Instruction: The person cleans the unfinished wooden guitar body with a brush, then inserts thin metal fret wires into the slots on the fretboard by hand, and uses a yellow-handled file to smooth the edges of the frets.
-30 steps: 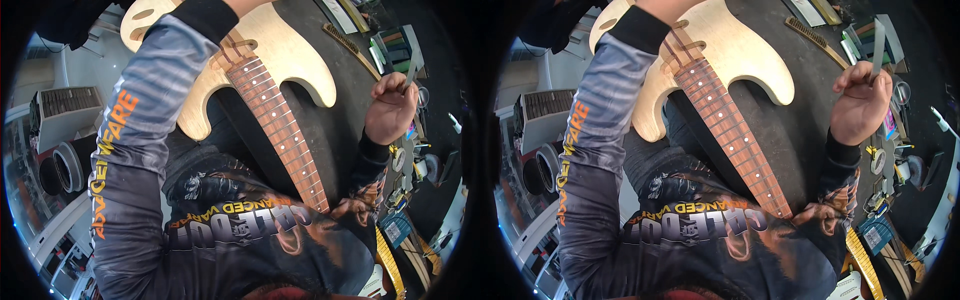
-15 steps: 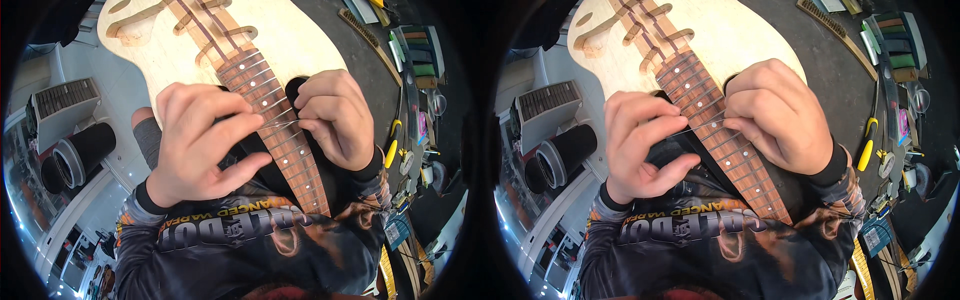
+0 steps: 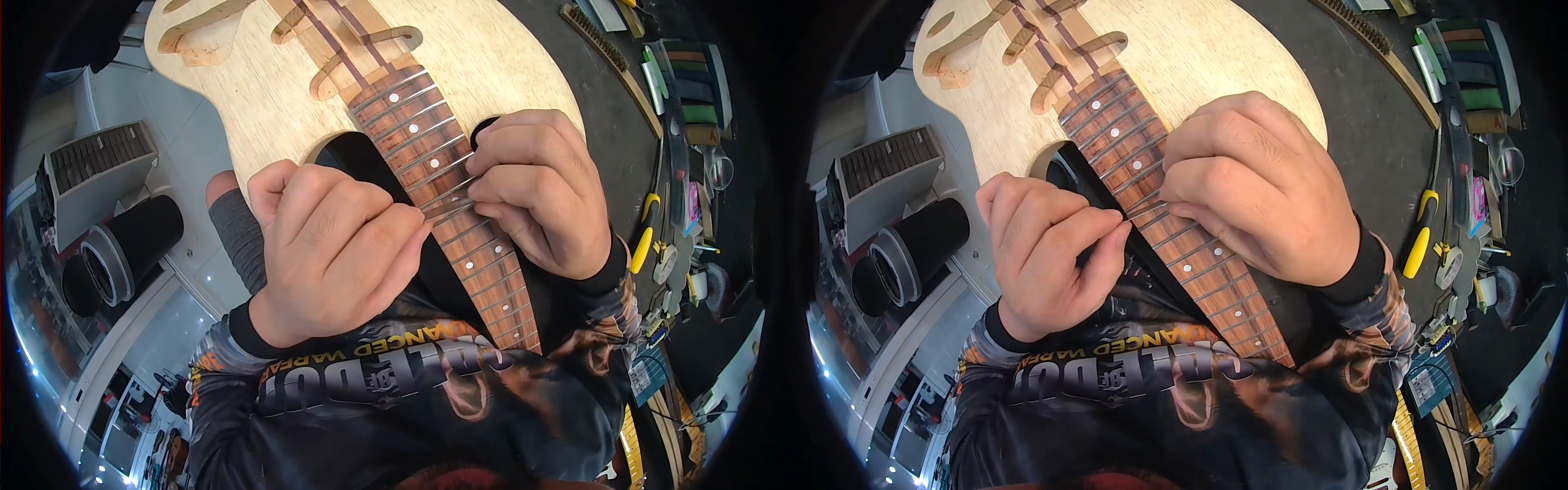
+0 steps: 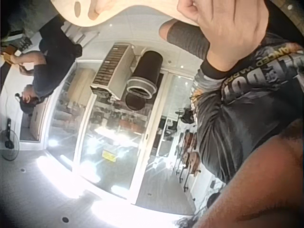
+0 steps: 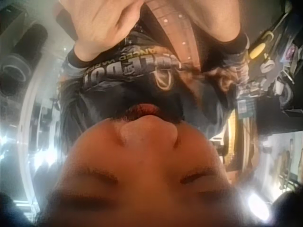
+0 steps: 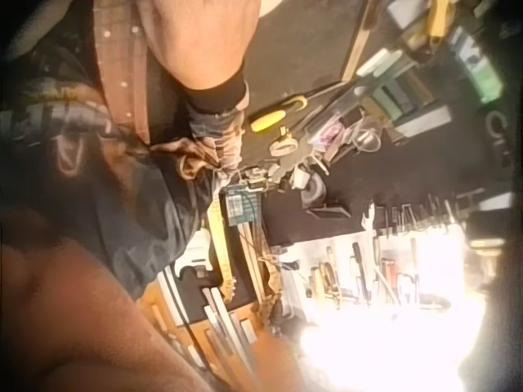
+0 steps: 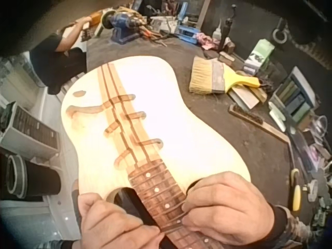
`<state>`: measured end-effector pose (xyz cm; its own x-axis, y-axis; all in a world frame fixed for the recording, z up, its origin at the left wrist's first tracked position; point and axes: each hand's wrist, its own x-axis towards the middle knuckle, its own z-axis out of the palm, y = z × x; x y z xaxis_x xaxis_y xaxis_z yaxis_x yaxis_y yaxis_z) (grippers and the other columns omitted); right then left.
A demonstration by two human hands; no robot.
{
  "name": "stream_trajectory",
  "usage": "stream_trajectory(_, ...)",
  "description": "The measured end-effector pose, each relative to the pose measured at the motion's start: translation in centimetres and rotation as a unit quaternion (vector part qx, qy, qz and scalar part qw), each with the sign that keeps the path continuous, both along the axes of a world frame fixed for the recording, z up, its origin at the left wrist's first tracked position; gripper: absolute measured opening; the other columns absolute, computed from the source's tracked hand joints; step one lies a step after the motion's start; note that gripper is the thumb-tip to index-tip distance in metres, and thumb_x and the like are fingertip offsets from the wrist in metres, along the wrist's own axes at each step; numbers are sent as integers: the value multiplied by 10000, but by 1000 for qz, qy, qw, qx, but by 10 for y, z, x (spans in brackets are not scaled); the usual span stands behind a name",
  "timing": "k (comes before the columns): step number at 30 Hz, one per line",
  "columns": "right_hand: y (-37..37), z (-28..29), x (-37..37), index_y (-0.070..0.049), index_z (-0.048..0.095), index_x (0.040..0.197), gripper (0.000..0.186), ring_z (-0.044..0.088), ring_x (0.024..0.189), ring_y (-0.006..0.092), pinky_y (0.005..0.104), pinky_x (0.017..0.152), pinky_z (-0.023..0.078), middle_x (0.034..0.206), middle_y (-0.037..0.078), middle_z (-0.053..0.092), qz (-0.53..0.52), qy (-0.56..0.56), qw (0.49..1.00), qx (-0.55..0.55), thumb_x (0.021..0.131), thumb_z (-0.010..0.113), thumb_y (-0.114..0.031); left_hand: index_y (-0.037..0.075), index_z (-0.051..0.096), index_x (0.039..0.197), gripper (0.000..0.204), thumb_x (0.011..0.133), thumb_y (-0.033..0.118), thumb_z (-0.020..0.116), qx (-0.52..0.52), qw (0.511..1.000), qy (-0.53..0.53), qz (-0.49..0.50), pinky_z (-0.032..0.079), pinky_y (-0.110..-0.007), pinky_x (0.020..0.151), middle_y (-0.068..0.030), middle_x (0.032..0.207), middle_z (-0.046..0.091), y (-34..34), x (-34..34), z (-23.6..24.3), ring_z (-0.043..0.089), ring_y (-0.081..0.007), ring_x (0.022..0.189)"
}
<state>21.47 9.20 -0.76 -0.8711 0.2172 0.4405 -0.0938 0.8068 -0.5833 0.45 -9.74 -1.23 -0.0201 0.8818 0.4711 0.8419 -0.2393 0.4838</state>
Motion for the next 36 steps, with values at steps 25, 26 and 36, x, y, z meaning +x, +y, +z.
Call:
stream_trajectory(25, -3, 4, 4, -31, 781, 1052, 385, 786, 1089, 381, 426, 831, 648, 1139, 112, 787, 18, -21, 995, 91, 684, 855, -119, 71, 860, 1030, 283, 756, 56, 930, -59, 995, -73, -36, 418, -451, 895, -16, 912, 712, 3, 6, 9, 648, -246, 804)
stream_trajectory(26, -4, 4, 3, -31, 781, 1052, 385, 786, 1089, 381, 426, 831, 648, 1139, 112, 787, 18, -21, 995, 91, 684, 855, -119, 67, 847, 1004, 266, 748, 49, 918, -58, 994, -84, -30, 424, -455, 880, -22, 906, 714, 3, 7, 9, 650, -251, 792)
stream_trajectory(36, -2, 8, -3, -17, 770, 1055, 403, 771, 1054, 380, 435, 852, 641, 1131, 115, 769, 30, -36, 995, 90, 671, 833, -122, 60, 807, 955, 247, 734, 31, 913, -47, 995, -73, -46, 451, -455, 855, -44, 884, 719, 5, 3, 5, 655, -279, 782)
